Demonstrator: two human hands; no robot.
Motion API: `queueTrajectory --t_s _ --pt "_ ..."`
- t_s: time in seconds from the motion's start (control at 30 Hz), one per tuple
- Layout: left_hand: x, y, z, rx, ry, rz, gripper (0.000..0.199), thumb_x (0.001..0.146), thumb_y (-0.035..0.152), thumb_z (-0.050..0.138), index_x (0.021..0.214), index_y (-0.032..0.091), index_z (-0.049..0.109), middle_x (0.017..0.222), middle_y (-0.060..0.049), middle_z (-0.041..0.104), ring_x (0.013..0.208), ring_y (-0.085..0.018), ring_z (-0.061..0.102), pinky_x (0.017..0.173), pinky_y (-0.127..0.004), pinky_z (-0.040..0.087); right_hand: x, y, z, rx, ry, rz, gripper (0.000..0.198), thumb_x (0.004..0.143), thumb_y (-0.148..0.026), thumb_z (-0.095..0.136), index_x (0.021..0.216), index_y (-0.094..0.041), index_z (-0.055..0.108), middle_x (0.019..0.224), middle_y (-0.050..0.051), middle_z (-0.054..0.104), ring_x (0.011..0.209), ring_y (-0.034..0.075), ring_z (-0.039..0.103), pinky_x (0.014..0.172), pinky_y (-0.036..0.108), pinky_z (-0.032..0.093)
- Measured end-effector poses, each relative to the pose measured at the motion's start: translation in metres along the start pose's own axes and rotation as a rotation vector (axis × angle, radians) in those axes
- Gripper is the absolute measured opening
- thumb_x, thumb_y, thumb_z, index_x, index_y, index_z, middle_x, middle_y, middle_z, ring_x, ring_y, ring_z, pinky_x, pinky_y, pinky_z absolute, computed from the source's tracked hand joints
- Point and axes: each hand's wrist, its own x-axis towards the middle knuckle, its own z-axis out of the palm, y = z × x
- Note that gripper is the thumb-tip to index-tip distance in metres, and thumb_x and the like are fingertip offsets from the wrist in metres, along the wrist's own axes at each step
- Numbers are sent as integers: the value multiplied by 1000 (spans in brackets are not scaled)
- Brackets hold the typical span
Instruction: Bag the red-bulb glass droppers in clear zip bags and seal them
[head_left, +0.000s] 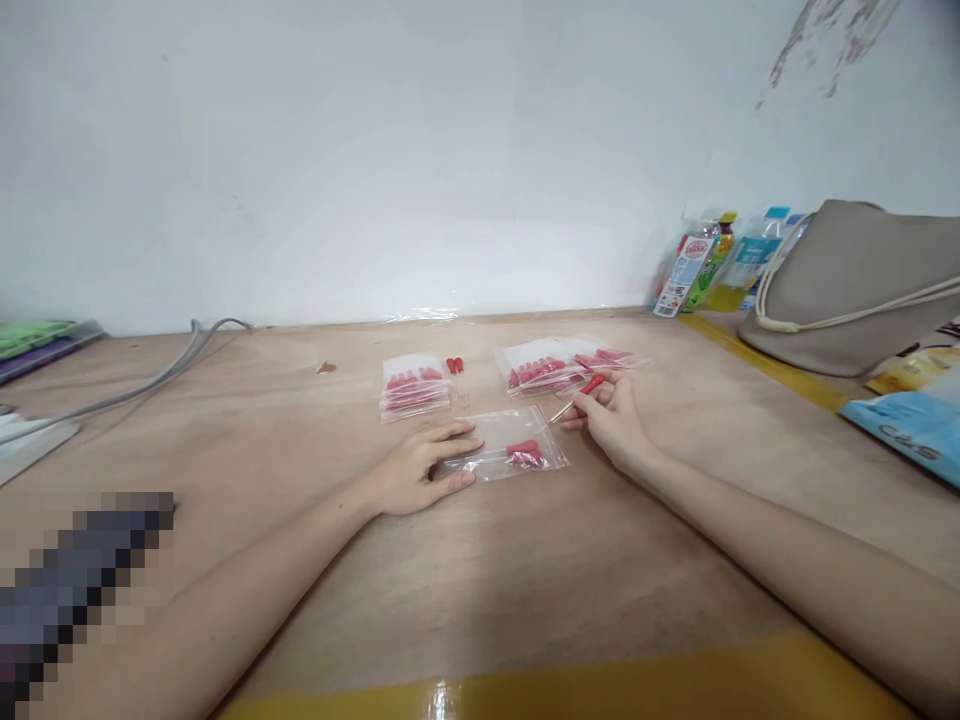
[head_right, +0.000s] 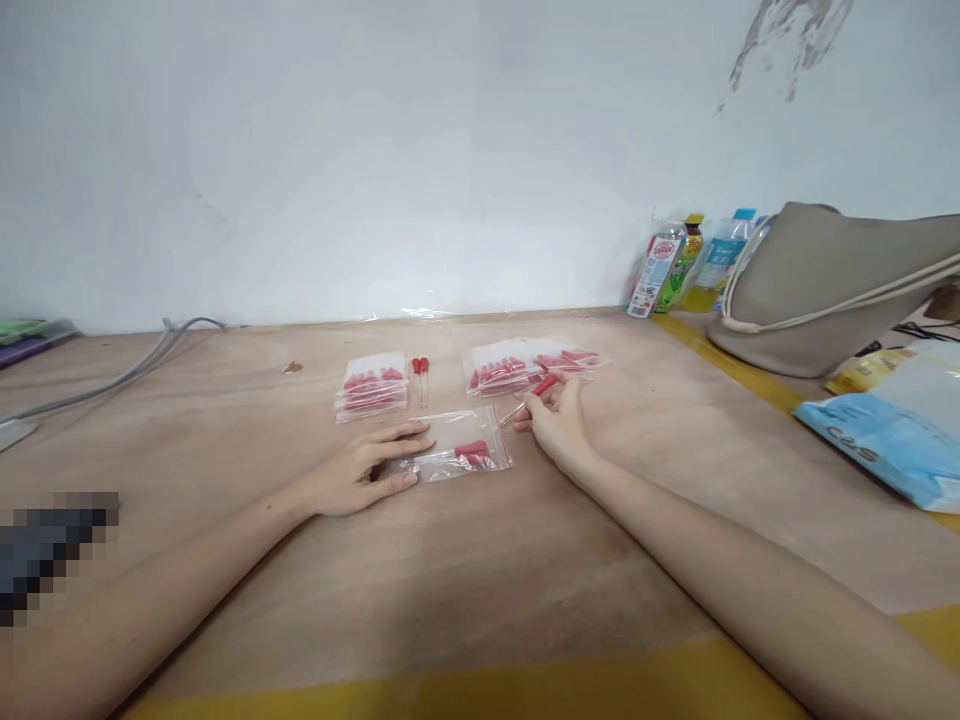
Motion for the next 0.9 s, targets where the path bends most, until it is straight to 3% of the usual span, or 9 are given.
queueTrajectory --t_s 0.3,0.4,0.5,0.6,0.73,0.83,0.9 --pt "1 1 0 2 18 2 50 86 44 51 132 25 43 139 -8 42 127 -24 40 106 -45 33 -17 -3 2 139 -164 139 31 69 -28 63 84 -22 37 66 -7 59 55 11 63 56 27 55" --pt "1 3 -1 4 23 2 53 86 44 51 134 24 40 138 -8 43 127 -24 40 106 -45 33 -18 -4 -3 25 -335 149 30 63 -29 70 78 -18 46 68 -3 63 56 8 61 55 22 52" --pt "1 4 -2 14 28 2 53 86 44 51 134 24 41 137 -8 44 126 -25 40 106 -46 33 -16 -5 -6 -164 -514 132 31 59 -32 74 76 -16 55 56 -5 60 47 7 53 48 20 46" --pt "0 3 -1 15 35 13 52 86 44 51 133 24 41 137 -8 44 126 -25 40 106 -46 33 -14 -5 -3 -280 -604 81 30 60 -39 72 76 -15 63 55 -3 61 52 11 57 50 24 47" --pt "1 3 -1 13 40 19 53 86 43 51 133 23 40 137 -8 44 126 -25 41 106 -45 33 -15 -1 4 -305 -589 0 29 62 -43 69 72 -16 68 71 4 68 70 18 63 62 30 50" --pt "2 4 -1 14 33 7 53 86 43 52 133 22 42 137 -8 44 126 -25 41 106 -45 33 -16 0 8 -324 -471 20 27 55 -39 74 61 -16 63 61 2 65 59 16 60 54 28 47" --pt "2 5 -2 13 32 -2 52 86 43 52 132 22 42 136 -8 45 126 -25 41 106 -45 33 -16 -2 8 -317 -480 37 27 52 -38 75 57 -16 60 56 -1 62 52 12 54 50 24 42"
